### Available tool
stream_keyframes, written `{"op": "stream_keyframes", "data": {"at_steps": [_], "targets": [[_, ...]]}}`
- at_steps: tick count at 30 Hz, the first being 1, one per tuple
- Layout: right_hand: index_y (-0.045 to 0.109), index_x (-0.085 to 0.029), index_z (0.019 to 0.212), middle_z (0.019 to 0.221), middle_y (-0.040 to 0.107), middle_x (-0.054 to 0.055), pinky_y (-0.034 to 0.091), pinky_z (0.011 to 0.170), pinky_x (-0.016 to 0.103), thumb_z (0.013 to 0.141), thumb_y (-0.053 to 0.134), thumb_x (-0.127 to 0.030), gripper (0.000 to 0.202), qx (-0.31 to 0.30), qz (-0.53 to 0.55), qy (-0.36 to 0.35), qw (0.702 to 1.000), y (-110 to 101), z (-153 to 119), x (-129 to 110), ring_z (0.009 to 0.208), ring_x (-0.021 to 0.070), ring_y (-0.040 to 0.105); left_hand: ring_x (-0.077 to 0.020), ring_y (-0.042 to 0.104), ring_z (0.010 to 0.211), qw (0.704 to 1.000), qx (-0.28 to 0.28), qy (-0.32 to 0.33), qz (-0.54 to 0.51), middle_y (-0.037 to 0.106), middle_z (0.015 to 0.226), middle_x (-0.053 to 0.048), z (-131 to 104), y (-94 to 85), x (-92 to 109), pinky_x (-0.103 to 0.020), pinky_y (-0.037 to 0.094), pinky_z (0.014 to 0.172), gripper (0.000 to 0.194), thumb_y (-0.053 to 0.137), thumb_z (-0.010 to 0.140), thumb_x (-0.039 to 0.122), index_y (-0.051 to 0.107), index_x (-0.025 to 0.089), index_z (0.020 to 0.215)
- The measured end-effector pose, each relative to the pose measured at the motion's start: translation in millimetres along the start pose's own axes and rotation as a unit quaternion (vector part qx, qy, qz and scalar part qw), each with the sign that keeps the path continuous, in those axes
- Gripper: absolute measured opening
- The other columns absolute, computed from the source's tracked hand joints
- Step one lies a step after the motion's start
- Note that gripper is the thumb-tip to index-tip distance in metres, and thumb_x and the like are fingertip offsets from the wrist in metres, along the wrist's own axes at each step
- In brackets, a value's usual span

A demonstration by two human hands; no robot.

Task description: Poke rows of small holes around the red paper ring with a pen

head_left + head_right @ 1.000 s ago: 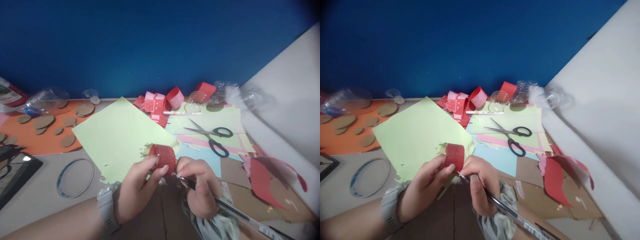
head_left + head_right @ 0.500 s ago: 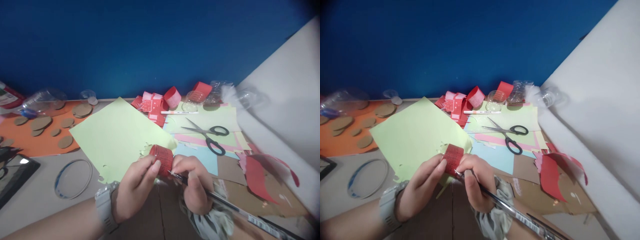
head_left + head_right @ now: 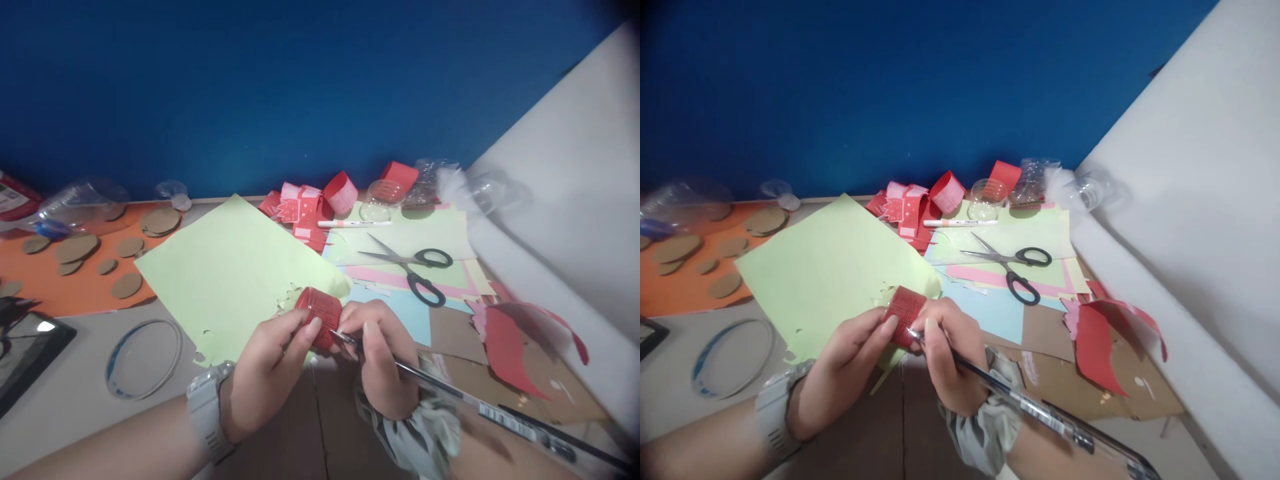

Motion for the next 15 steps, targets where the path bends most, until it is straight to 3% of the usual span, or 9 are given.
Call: {"op": "stream_keyframes", "data": {"at_steps": [6,15], "targets": [[0.058,-0.024,0.082,0.059,0.044,-0.005,0.038,0.048,0.028,0.104,0.046,-0.049,0.036,0.035,0.041,0.123,0.991,1,3,12,0.05,0.0142,0.051,-0.0161,0.069,0.078,0.998,-0.006,-0.032,-0.05,0.077,0.081,-0.001,3,3.7,0,-0.024,0.053,0.081,0.032,0.046,0.103,0.027,0.066,0.02,0.078],[0.053,-0.024,0.082,0.056,0.045,-0.005,0.033,0.046,0.028,0.105,0.042,-0.05,0.037,0.002,0.012,0.138,0.99,3,6,11,0.047,0.0144,0.046,-0.0179,0.072,0.08,0.999,-0.008,-0.038,-0.032,0.078,0.081,-0.002,4,3.9,-2,-0.028,0.054,0.087,0.035,0.043,0.104,0.026,0.065,0.02,0.077]]}}
Point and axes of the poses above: each hand's wrist, its own z-axis towards the middle knuckle, its own y-axis out of the palm, x = y × z, the point moved 5 cm from there along z, towards the middle knuckle
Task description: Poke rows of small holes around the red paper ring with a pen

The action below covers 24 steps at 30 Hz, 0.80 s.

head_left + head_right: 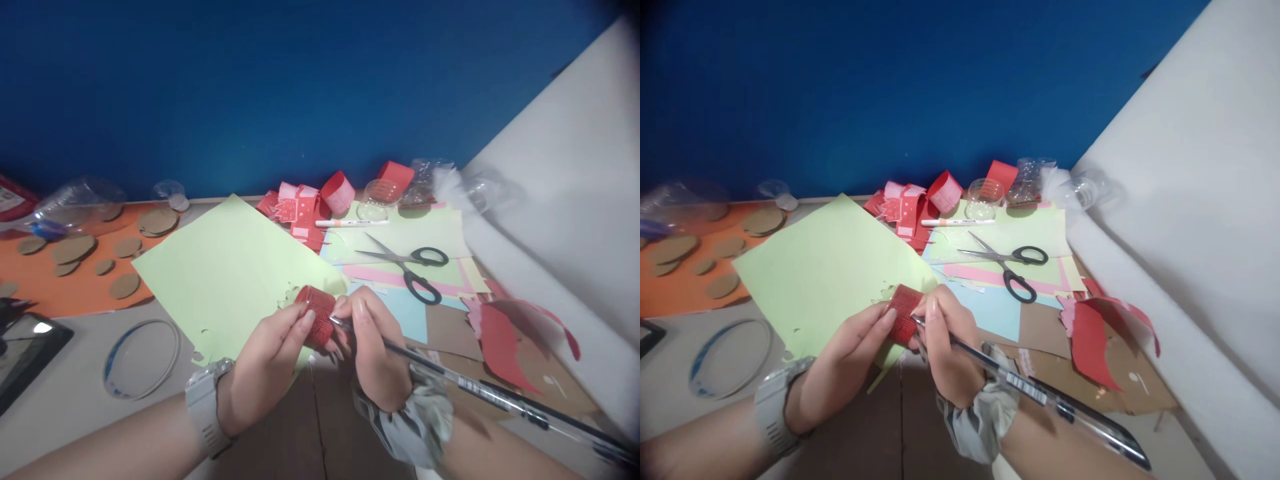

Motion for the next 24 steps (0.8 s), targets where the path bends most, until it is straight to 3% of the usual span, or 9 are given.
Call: {"op": "stream_keyframes", "data": {"at_steps": [4,8,13,19,24], "targets": [[0.052,-0.024,0.081,0.056,0.048,-0.004,0.034,0.047,0.028,0.106,0.041,-0.049,0.036,-0.009,-0.03,-0.014,0.999,-1.9,0.7,-0.9,0.048,0.0143,0.046,-0.0168,0.071,0.079,1.0,0.003,0.0,0.003,0.078,0.078,-0.001,-1.1,-1.1,-3.1,-0.027,0.053,0.086,0.034,0.044,0.105,0.027,0.064,0.021,0.078],[0.051,-0.024,0.081,0.058,0.052,-0.004,0.037,0.048,0.027,0.106,0.043,-0.046,0.034,-0.024,0.006,-0.014,1.0,0.1,0.8,-1.2,0.049,0.014,0.048,-0.0161,0.07,0.079,1.0,0.005,0.003,-0.001,0.077,0.078,0.0,-3.3,-1.0,-4.6,-0.025,0.051,0.087,0.034,0.044,0.104,0.026,0.064,0.021,0.077],[0.051,-0.024,0.081,0.06,0.05,-0.004,0.035,0.045,0.026,0.106,0.044,-0.044,0.032,-0.002,0.029,-0.005,1.0,-0.6,1.1,-1.5,0.047,0.0131,0.048,-0.016,0.07,0.08,1.0,-0.003,0.004,-0.013,0.076,0.078,0.0,-1.6,0.5,-2.9,-0.025,0.05,0.087,0.035,0.044,0.104,0.026,0.064,0.021,0.076],[0.053,-0.024,0.08,0.06,0.053,-0.003,0.036,0.048,0.027,0.105,0.045,-0.042,0.032,-0.038,-0.002,-0.019,0.999,-1.3,0.8,-0.8,0.05,0.014,0.048,-0.0158,0.068,0.075,1.0,0.007,0.0,0.008,0.074,0.076,0.0,-0.8,-1.5,-0.5,-0.025,0.051,0.081,0.033,0.045,0.104,0.028,0.06,0.021,0.075],[0.053,-0.024,0.082,0.058,0.05,-0.004,0.031,0.044,0.026,0.106,0.044,-0.041,0.031,-0.01,0.042,-0.009,0.999,-0.9,2.1,-0.8,0.046,0.0129,0.046,-0.016,0.07,0.08,1.0,-0.006,0.003,-0.003,0.076,0.078,-0.001,-0.2,-0.3,0.7,-0.024,0.051,0.085,0.034,0.043,0.104,0.027,0.064,0.02,0.077]]}}
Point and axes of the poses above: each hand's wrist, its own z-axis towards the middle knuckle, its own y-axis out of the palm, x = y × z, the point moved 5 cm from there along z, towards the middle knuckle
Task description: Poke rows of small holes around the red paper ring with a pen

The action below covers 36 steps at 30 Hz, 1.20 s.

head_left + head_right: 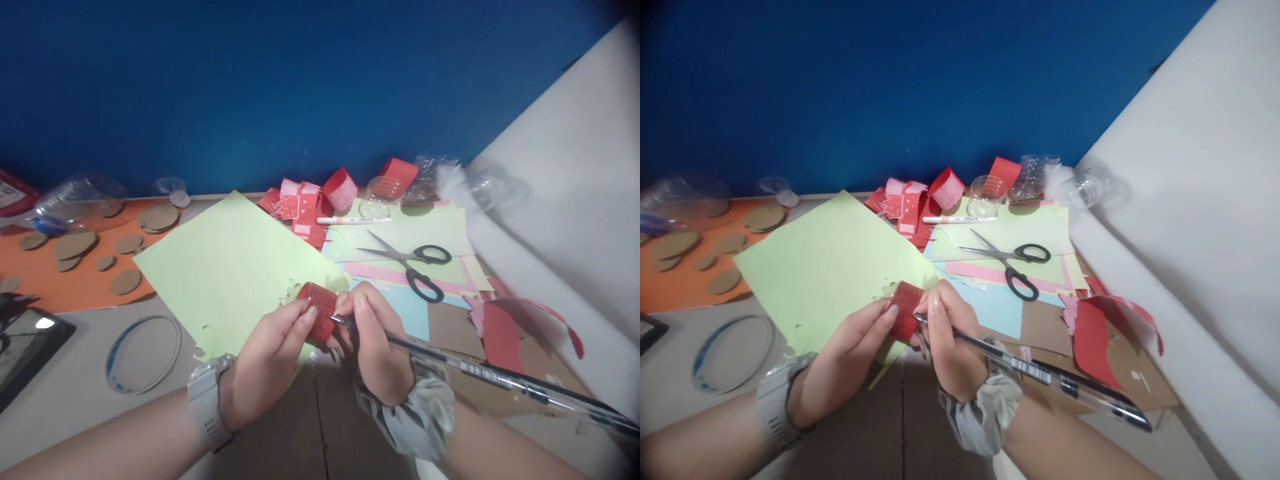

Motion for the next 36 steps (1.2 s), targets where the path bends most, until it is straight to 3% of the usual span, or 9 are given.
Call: {"op": "stream_keyframes", "data": {"at_steps": [7,13,20,27,32,36], "targets": [[0.056,-0.023,0.078,0.06,0.055,-0.003,0.031,0.047,0.027,0.105,0.049,-0.039,0.032,-0.024,-0.035,-0.008,0.999,-0.1,-1.1,-1.7,0.05,0.0123,0.047,-0.0137,0.068,0.076,1.0,0.002,-0.004,0.014,0.074,0.076,0.002,-1.1,-1.9,-4.0,-0.021,0.05,0.081,0.034,0.044,0.105,0.029,0.062,0.021,0.077],[0.055,-0.025,0.081,0.061,0.054,-0.004,0.029,0.043,0.026,0.106,0.046,-0.04,0.03,0.005,0.004,0.01,1.0,-1.7,-0.1,0.2,0.045,0.0116,0.046,-0.014,0.069,0.08,1.0,-0.004,0.001,0.01,0.076,0.08,0.001,-1.5,-0.4,-4.4,-0.022,0.049,0.086,0.035,0.043,0.105,0.029,0.064,0.02,0.078],[0.058,-0.023,0.076,0.062,0.058,-0.002,0.036,0.048,0.026,0.103,0.052,-0.036,0.03,-0.035,-0.078,0.001,0.996,-3.2,-3.0,0.1,0.052,0.0133,0.054,-0.0128,0.067,0.075,1.0,0.006,0.001,0.009,0.074,0.075,0.003,0.3,-2.2,-4.8,-0.021,0.05,0.08,0.033,0.044,0.105,0.029,0.062,0.021,0.079],[0.056,-0.024,0.079,0.057,0.053,-0.004,0.032,0.045,0.026,0.104,0.045,-0.035,0.03,-0.001,-0.057,-0.01,0.998,-1.9,-1.6,-3.3,0.047,0.0125,0.044,-0.0144,0.068,0.079,1.0,0.001,-0.006,0.002,0.076,0.079,0.0,-0.9,-0.8,-4.5,-0.023,0.049,0.083,0.034,0.044,0.105,0.03,0.063,0.02,0.078],[0.054,-0.023,0.073,0.061,0.054,-0.003,0.037,0.047,0.025,0.101,0.051,-0.033,0.03,-0.048,-0.126,-0.001,0.991,-1.7,-1.6,-5.4,0.051,0.012,0.05,-0.0138,0.068,0.075,1.0,0.013,-0.012,0.002,0.075,0.075,0.002,-0.3,-2.4,-4.8,-0.022,0.05,0.079,0.031,0.046,0.104,0.029,0.063,0.021,0.078],[0.056,-0.023,0.075,0.061,0.056,-0.003,0.036,0.046,0.024,0.102,0.05,-0.034,0.03,-0.029,-0.113,0.016,0.993,-4.0,-1.4,-3.4,0.05,0.012,0.053,-0.0137,0.068,0.076,1.0,0.016,-0.009,0.001,0.076,0.077,0.002,-0.6,-2.8,-5.3,-0.022,0.05,0.081,0.032,0.047,0.104,0.029,0.064,0.021,0.079]]}}
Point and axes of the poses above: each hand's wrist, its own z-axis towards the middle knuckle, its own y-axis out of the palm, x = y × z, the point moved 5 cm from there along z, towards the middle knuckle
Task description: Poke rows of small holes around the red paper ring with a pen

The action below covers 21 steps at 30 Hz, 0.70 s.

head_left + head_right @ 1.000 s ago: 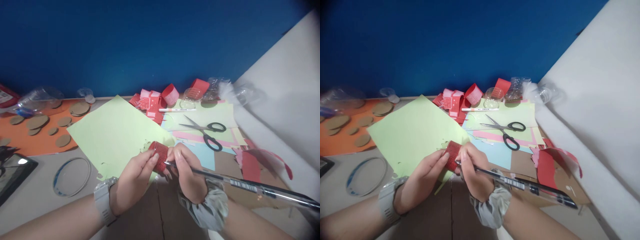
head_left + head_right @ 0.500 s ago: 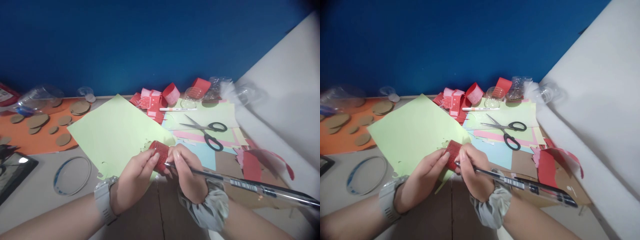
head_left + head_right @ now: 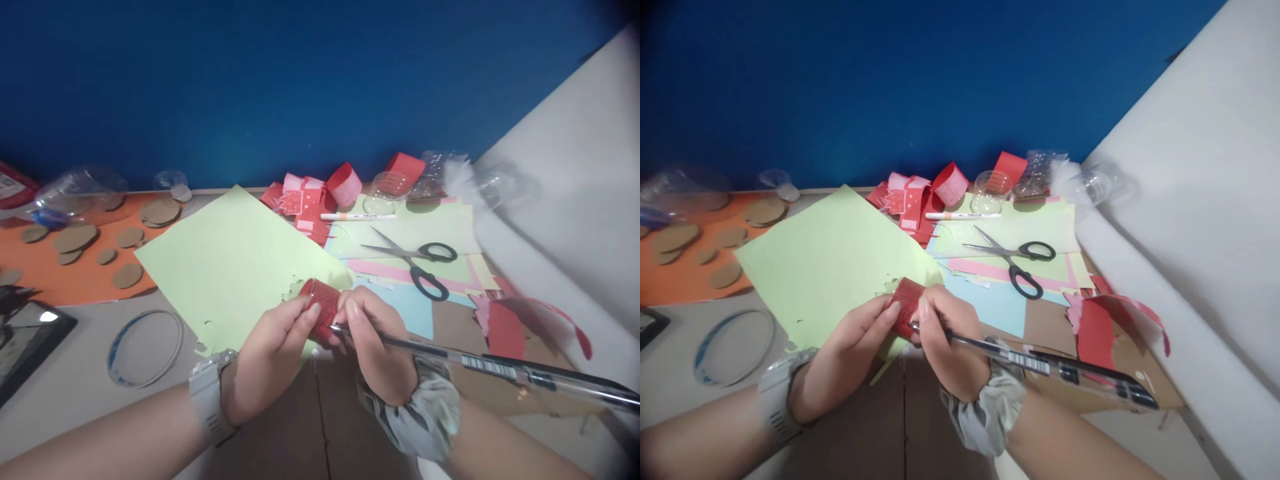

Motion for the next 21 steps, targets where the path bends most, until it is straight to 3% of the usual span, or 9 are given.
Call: {"op": "stream_keyframes", "data": {"at_steps": [6,14,21], "targets": [[0.054,-0.024,0.079,0.058,0.052,-0.005,0.032,0.045,0.025,0.105,0.045,-0.034,0.03,0.021,0.073,-0.01,0.997,2,0,2,0.048,0.0118,0.047,-0.0135,0.069,0.077,1.0,-0.02,0.003,-0.018,0.076,0.076,0.001,0,2.6,-2,-0.021,0.051,0.081,0.033,0.045,0.105,0.03,0.064,0.021,0.079],[0.051,-0.022,0.068,0.064,0.049,-0.003,0.037,0.05,0.027,0.102,0.05,-0.035,0.036,-0.033,-0.091,-0.066,0.993,1,2,-12,0.052,0.0115,0.049,-0.0139,0.067,0.075,1.0,0.0,0.001,0.002,0.073,0.078,0.003,-1,-0.7,0,-0.023,0.051,0.078,0.031,0.047,0.105,0.032,0.063,0.021,0.08],[0.06,-0.024,0.08,0.061,0.057,-0.001,0.036,0.043,0.027,0.103,0.049,-0.043,0.033,0.028,0.019,0.03,0.999,-1,-3,8,0.05,0.0153,0.054,-0.0161,0.07,0.077,1.0,-0.008,-0.005,-0.009,0.075,0.077,0.0,-2,0.6,-1,-0.026,0.053,0.081,0.032,0.046,0.104,0.031,0.063,0.021,0.079]]}}
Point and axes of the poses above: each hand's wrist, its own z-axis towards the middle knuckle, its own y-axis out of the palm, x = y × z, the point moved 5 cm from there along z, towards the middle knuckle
